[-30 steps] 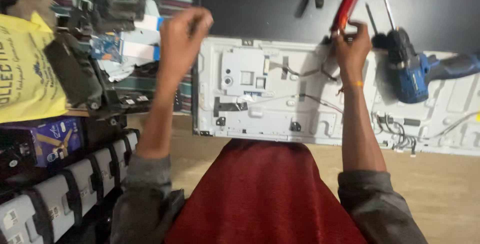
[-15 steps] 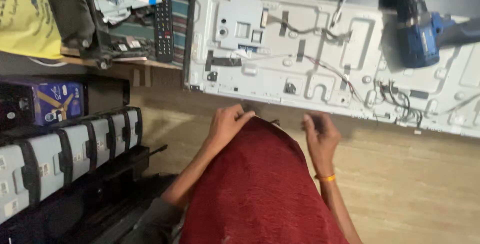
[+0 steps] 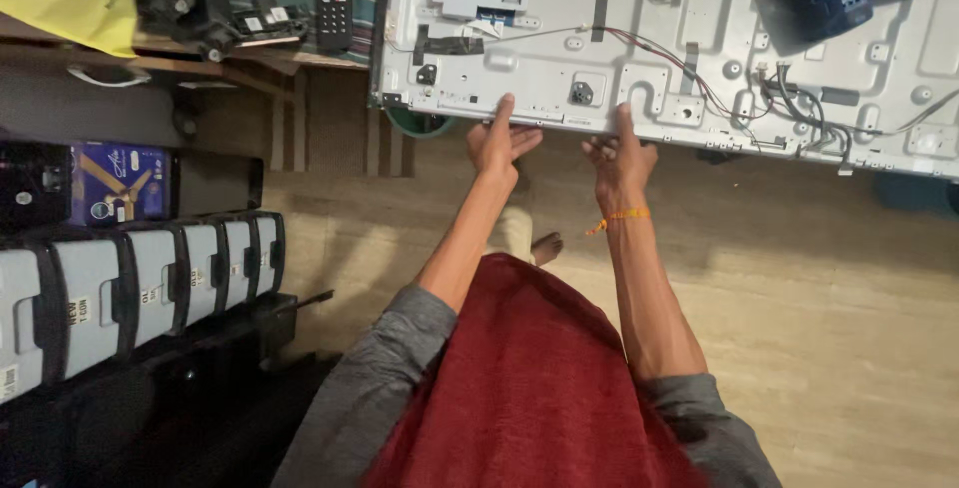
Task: The person uses a red-handled screwdriver to remove screws from the back panel of a disassembled television. They then detach a metal frame and a long white plastic strip from the device, placing them aside.
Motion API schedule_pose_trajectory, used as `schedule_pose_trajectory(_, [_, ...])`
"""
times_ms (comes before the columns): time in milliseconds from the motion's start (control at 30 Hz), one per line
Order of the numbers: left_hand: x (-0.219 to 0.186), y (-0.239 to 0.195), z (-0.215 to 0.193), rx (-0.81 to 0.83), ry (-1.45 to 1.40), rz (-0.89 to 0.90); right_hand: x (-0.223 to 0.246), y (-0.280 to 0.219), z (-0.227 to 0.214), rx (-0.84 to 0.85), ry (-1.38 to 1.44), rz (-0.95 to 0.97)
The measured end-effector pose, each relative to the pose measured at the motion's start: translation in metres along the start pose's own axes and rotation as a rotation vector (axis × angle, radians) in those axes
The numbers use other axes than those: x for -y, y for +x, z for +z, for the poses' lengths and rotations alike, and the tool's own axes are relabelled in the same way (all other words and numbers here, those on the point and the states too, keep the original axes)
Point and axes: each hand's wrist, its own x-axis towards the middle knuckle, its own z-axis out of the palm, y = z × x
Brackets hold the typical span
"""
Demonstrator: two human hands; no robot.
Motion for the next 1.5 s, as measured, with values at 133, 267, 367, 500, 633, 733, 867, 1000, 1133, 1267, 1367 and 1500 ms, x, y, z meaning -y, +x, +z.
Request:
schedule_pose_trajectory(133, [0.004, 0.026, -0.003, 0.024, 0.011, -0.039, -0.008, 0.005, 0.007, -0.089, -0.023, -0.102])
schedule_pose_trajectory(267, [0.007, 0.051, -0.004, 0.018, -0.030, -0.132, -0.003, 0.008, 0.005, -0.080, 0.003, -0.051])
schedule_pose_trajectory(367, [0.010, 0.061, -0.009, 0.070, -0.064, -0.158, 0.001, 0.015, 0.007, -0.107, -0.012, -0.001])
schedule_pose_trajectory(500, [0.013, 0.071, -0.020, 0.243, -0.118, -0.154, -0.005, 0.029, 0.007, -0.073, -0.032, -0.074])
schedule_pose_trajectory(633, [0.017, 0.079, -0.030, 0.215, -0.124, -0.198, -0.012, 0.034, -0.031, 0.023, 0.021, -0.032])
schedule_pose_trajectory(733, [0.014, 0.079, -0.028, 0.188, -0.102, -0.178, 0.016, 0.041, -0.084, -0.294, 0.068, -0.109])
schedule_pose_trajectory(867, [0.005, 0.068, -0.030, 0.167, -0.053, -0.164, 0.059, 0.062, -0.129, -0.223, 0.029, -0.231])
schedule_pose_trajectory(1000, [-0.005, 0.058, -0.025, 0.144, -0.010, -0.171, 0.073, 0.070, -0.120, -0.217, -0.061, -0.266])
schedule_pose_trajectory(1133, [-0.011, 0.052, -0.021, 0.166, -0.021, -0.177, 0.088, 0.062, -0.097, -0.494, -0.334, -0.194])
schedule_pose_trajectory(1267, [-0.014, 0.046, -0.021, 0.126, 0.023, -0.152, 0.110, 0.054, -0.079, -0.542, -0.315, -0.227])
schedule_pose_trajectory(1367, [-0.017, 0.044, -0.018, 0.156, 0.021, -0.154, 0.125, 0.049, -0.070, -0.575, -0.327, -0.153])
schedule_pose_trajectory(1500, [-0.020, 0.044, -0.021, 0.151, -0.004, -0.191, 0.131, 0.046, -0.065, -0.556, -0.309, -0.058])
